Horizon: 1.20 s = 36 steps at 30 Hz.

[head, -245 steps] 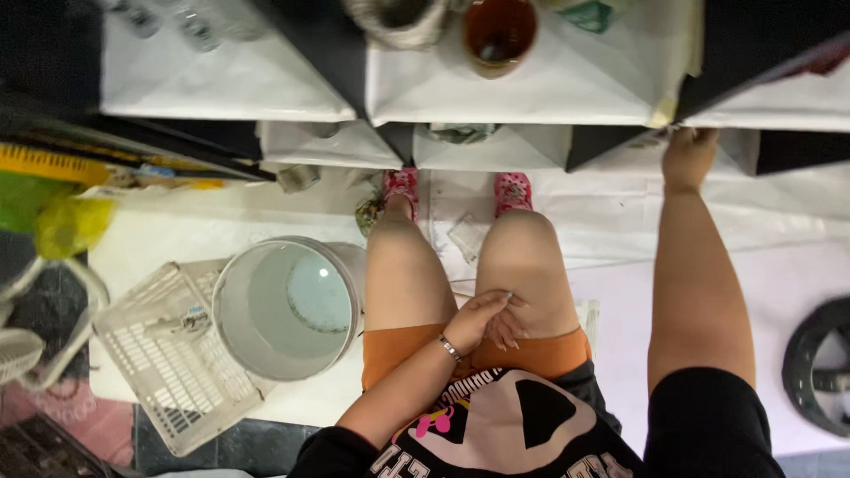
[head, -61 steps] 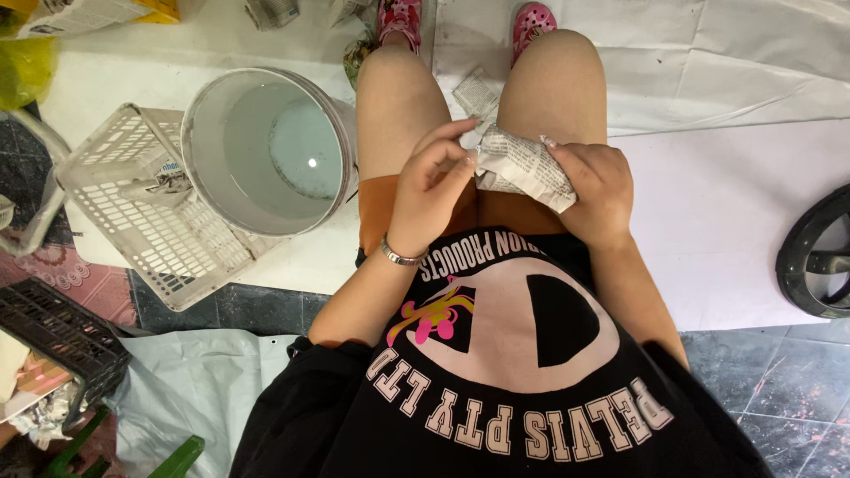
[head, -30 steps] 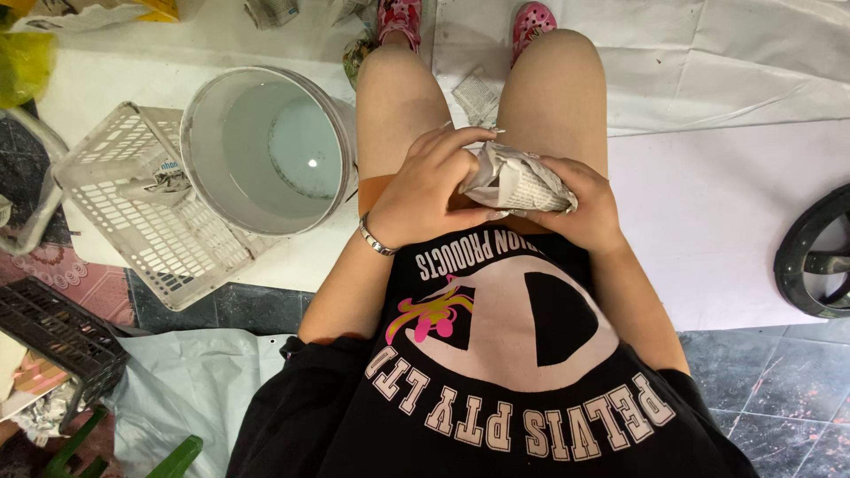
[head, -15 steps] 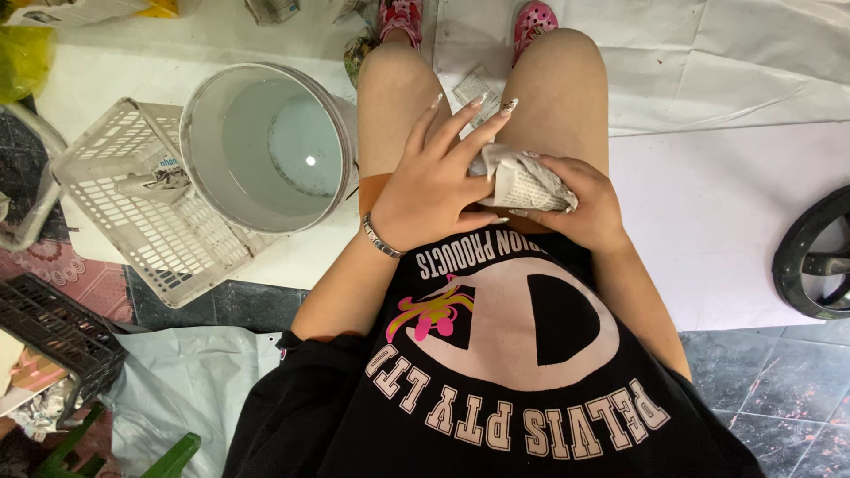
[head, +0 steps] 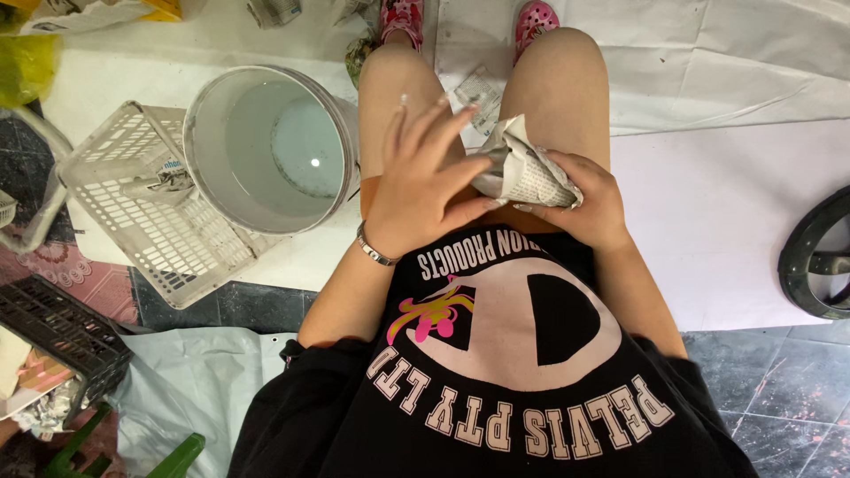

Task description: The person sits on the floor and repeatedly wraps small objects with newspaper sheets. They pick up each object, fold newspaper around it, and place the wrapped item on a nearby shelf.

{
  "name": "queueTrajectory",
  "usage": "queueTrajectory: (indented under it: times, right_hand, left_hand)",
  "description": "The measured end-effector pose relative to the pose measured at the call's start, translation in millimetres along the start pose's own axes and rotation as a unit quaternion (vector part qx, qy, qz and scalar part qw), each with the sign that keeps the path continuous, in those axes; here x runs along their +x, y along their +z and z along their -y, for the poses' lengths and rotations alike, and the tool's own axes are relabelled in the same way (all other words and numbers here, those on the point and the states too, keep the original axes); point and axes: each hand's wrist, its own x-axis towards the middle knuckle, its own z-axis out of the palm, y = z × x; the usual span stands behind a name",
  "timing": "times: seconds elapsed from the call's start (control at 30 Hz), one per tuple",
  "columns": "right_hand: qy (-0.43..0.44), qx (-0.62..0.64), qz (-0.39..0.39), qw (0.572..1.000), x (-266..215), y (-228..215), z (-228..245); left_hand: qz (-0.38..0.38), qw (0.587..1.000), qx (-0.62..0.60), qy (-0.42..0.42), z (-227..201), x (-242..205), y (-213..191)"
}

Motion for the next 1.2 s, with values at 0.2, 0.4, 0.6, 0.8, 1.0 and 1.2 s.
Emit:
queueTrajectory:
  times: [0.2, 0.4, 0.6, 0.8, 1.0, 1.2]
  right_hand:
    - [-0.006, 0.022, 0.019, 1.0, -4.3, 3.6, -9.3]
    - [-0.005, 0.007, 0.011, 1.0, -5.7, 2.3, -11.5]
    - [0.034, 0.114, -0.009, 0.993, -3.8, 7.2, -3.0]
    - [-0.045, -0.023, 0.01, 0.999, -1.9, 10.6, -4.4]
    - [-0.015, 0.014, -0.031, 0.999, -3.4, 13.5, -6.7]
    - [-0.006, 0.004, -0.077, 0.997, -3.6, 13.0, -5.0]
  left_hand:
    - [0.125, 0.986, -0.107, 0.015, 11.0, 0.5, 8.1]
    - [0.06, 0.973, -0.216, -0.048, 17.5, -10.0, 23.9]
    - [-0.112, 0.987, -0.102, -0.044, -4.9, -15.3, 41.6]
    - [0.02, 0.983, -0.179, -0.023, 1.1, -5.5, 22.5]
    - [0.009, 0.942, -0.323, -0.095, 0.2, -2.0, 20.8]
    - [-0.095, 0.929, -0.321, -0.158, 5.9, -16.6, 26.4]
